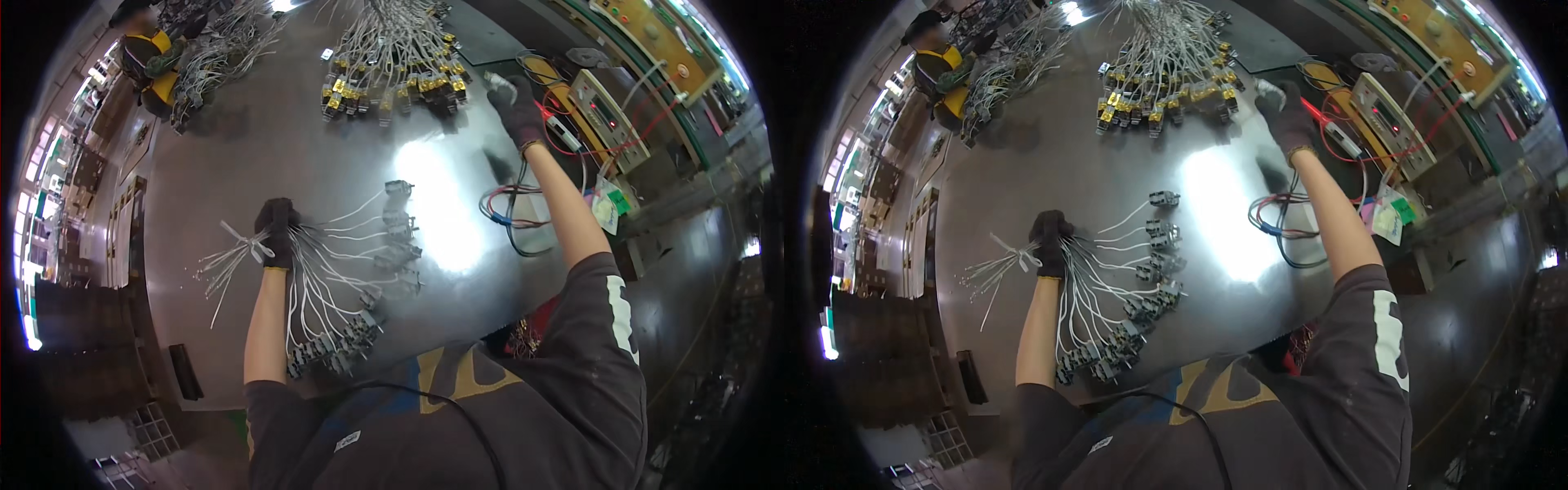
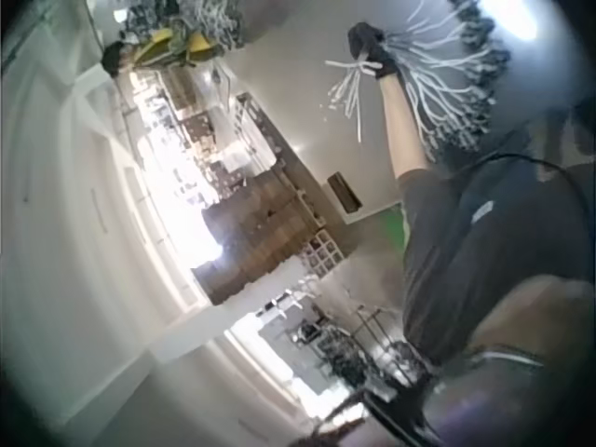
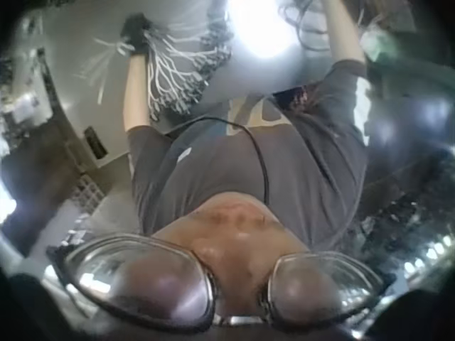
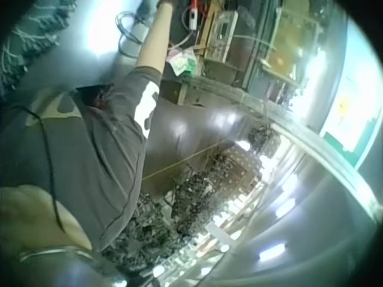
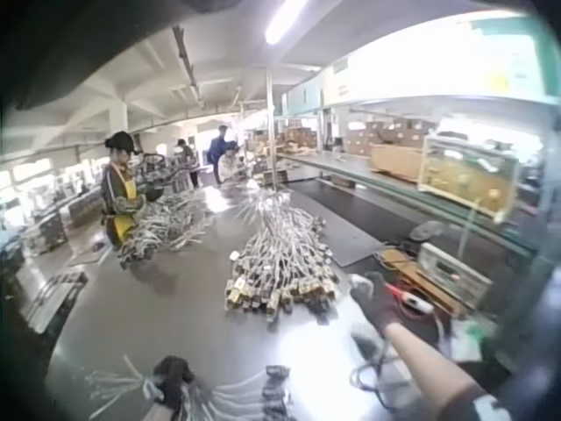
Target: Assembling and organizing electronic wiring harnesses using connectors and specialized tools.
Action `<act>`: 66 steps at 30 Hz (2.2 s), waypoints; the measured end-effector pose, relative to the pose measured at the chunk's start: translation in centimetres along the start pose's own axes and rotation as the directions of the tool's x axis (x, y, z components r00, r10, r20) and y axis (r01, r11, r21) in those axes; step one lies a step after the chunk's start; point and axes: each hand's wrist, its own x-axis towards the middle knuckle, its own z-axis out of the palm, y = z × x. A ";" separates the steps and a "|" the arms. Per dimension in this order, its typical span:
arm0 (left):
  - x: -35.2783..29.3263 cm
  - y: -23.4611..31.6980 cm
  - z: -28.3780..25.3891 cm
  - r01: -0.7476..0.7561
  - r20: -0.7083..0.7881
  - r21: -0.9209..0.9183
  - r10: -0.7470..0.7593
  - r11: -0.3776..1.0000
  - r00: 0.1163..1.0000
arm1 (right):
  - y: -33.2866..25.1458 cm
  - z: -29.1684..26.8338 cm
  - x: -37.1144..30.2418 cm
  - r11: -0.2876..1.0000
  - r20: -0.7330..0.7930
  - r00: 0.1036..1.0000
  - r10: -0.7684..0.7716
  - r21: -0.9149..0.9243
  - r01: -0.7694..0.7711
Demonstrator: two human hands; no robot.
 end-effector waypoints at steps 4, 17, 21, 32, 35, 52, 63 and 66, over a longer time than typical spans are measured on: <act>-1.2 0.0 -0.8 -0.057 0.104 -0.010 0.057 0.998 0.993 | -0.8 -5.7 0.0 0.903 -0.352 0.926 -0.137 0.339 0.263; -10.3 1.5 -7.5 -0.197 0.015 0.641 0.245 0.742 0.969 | -28.8 -24.0 -26.1 0.793 0.137 0.983 -0.126 0.609 0.017; -14.0 1.2 -11.3 -0.221 -0.018 0.587 0.285 0.779 0.958 | -26.6 -22.3 -28.0 0.429 -0.217 0.517 -0.828 0.350 0.833; -19.8 4.8 -16.5 -0.625 0.375 0.388 0.504 0.677 0.778 | -20.4 -23.4 -41.0 0.863 -0.204 0.947 -0.248 0.398 0.311; -17.3 8.0 -12.4 -0.788 0.635 0.254 0.518 0.561 0.574 | -15.8 -21.2 -44.3 0.878 -0.005 0.994 -0.110 0.469 0.100; 3.9 2.3 5.3 -0.698 0.943 0.332 -0.232 0.634 0.238 | -13.7 3.0 -23.1 0.921 0.360 0.895 -0.263 -0.184 0.344; 7.2 -0.6 6.2 -0.582 0.901 0.399 -0.420 0.708 0.107 | -13.7 8.8 -16.1 0.716 0.598 0.725 -0.342 -0.335 0.613; 6.4 -1.9 5.2 -0.620 0.930 0.361 -0.318 0.697 0.185 | -13.5 8.9 -16.9 0.764 0.546 0.734 -0.403 -0.241 0.599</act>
